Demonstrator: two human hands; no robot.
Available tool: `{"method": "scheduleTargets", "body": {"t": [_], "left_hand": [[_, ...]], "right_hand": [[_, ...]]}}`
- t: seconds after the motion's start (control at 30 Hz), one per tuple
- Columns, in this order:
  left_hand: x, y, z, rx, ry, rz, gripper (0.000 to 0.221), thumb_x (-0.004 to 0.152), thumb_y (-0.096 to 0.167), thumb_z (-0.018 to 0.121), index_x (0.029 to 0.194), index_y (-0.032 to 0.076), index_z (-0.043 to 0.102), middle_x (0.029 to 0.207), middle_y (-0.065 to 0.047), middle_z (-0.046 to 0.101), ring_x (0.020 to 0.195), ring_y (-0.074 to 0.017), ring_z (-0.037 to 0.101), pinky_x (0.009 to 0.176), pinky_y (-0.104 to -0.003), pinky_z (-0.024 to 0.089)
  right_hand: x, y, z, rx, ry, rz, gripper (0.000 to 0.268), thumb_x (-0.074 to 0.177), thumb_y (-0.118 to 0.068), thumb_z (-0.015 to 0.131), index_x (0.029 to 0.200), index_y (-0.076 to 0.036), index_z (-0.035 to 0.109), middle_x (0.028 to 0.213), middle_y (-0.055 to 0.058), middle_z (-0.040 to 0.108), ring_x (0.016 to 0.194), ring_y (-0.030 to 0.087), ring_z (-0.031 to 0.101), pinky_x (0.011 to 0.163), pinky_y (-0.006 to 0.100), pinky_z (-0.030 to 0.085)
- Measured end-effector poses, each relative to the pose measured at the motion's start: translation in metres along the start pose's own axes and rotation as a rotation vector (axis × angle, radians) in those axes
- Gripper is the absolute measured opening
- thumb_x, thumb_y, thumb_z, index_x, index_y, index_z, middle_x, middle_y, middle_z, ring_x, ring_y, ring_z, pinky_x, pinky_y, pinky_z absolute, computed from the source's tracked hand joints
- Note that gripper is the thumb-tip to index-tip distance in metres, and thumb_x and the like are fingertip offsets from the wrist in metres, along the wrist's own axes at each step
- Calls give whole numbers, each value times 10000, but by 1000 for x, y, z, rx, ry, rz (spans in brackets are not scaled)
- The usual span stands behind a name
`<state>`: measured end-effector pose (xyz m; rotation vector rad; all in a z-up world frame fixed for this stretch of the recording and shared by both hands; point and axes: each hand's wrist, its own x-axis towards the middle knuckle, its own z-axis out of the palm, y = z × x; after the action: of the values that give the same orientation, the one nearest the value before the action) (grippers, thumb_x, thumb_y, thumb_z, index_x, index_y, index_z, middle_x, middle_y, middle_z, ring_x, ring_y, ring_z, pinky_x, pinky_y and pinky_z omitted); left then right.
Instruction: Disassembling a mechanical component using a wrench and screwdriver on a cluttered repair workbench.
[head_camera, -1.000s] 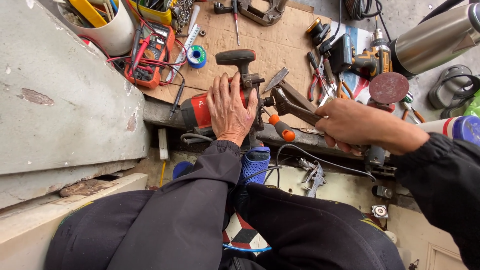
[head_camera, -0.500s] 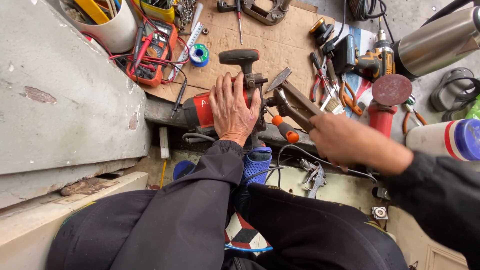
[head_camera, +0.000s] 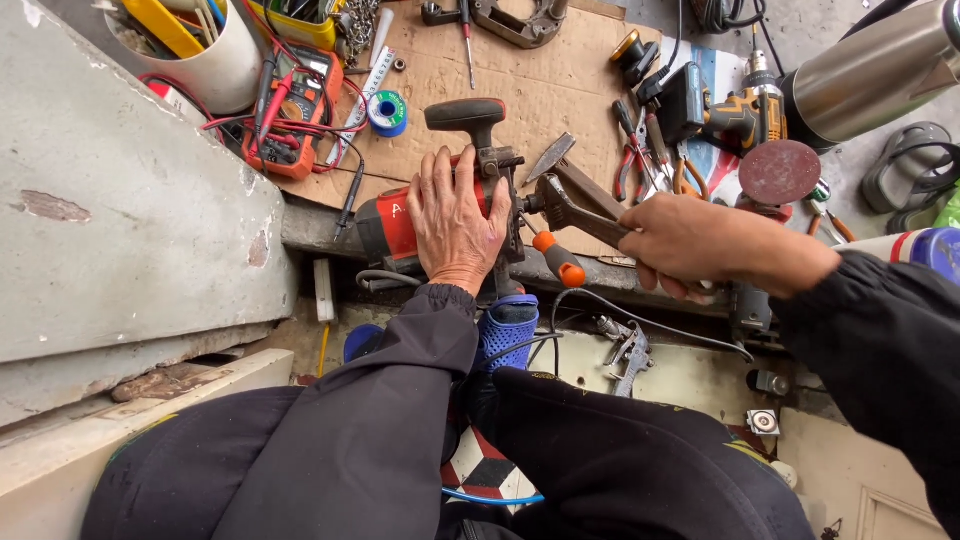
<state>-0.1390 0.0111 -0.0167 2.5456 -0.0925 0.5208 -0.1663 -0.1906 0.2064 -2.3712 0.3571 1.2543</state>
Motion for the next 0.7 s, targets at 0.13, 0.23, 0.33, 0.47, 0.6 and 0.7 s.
{"method": "scheduleTargets", "body": {"t": [0.13, 0.23, 0.33, 0.47, 0.6, 0.7], "left_hand": [[0, 1, -3, -6, -2, -16, 609, 1090, 581, 575, 1565, 202, 549, 1549, -120, 522, 1566, -319, 432, 1296, -551, 342], [-1, 2, -4, -19, -9, -22, 611, 1087, 576, 581, 1562, 192, 556, 1552, -129, 529, 1567, -323, 436, 1299, -554, 341], [0, 4, -4, -5, -12, -18, 624, 1084, 585, 568, 1571, 196, 545, 1565, -126, 511, 1576, -323, 424, 1304, -555, 339], [0, 3, -5, -14, -14, -29, 613, 1090, 572, 564, 1573, 194, 547, 1569, -129, 517, 1575, -328, 435, 1309, -553, 338], [-1, 3, -4, -14, -22, -21, 611, 1095, 566, 567, 1576, 191, 541, 1573, -136, 512, 1574, -334, 436, 1305, -558, 340], [0, 2, -4, -15, -26, -15, 615, 1092, 563, 571, 1578, 189, 543, 1570, -139, 515, 1576, -337, 435, 1303, -564, 341]], "right_hand": [[20, -1, 3, -82, -83, 35, 352, 1099, -124, 529, 962, 99, 765, 578, 272, 725, 428, 342, 727, 360, 390, 576], [46, 10, 11, -54, -195, 99, 298, 1027, -72, 556, 914, 112, 762, 612, 276, 729, 530, 349, 799, 450, 408, 630], [98, 34, 20, 261, -182, 85, 298, 1010, -28, 574, 1087, 246, 659, 669, 373, 671, 552, 458, 752, 447, 537, 619], [145, 44, 39, 318, 44, 96, 531, 1079, -283, 661, 1372, 155, 598, 804, 337, 738, 545, 355, 725, 386, 457, 601], [164, 67, 56, 433, 267, 97, 588, 986, -482, 787, 887, 97, 764, 566, 228, 684, 387, 262, 626, 306, 359, 506], [173, 74, 58, 442, 319, 159, 689, 930, -626, 813, 824, 54, 781, 527, 185, 664, 379, 235, 599, 324, 328, 484]]}}
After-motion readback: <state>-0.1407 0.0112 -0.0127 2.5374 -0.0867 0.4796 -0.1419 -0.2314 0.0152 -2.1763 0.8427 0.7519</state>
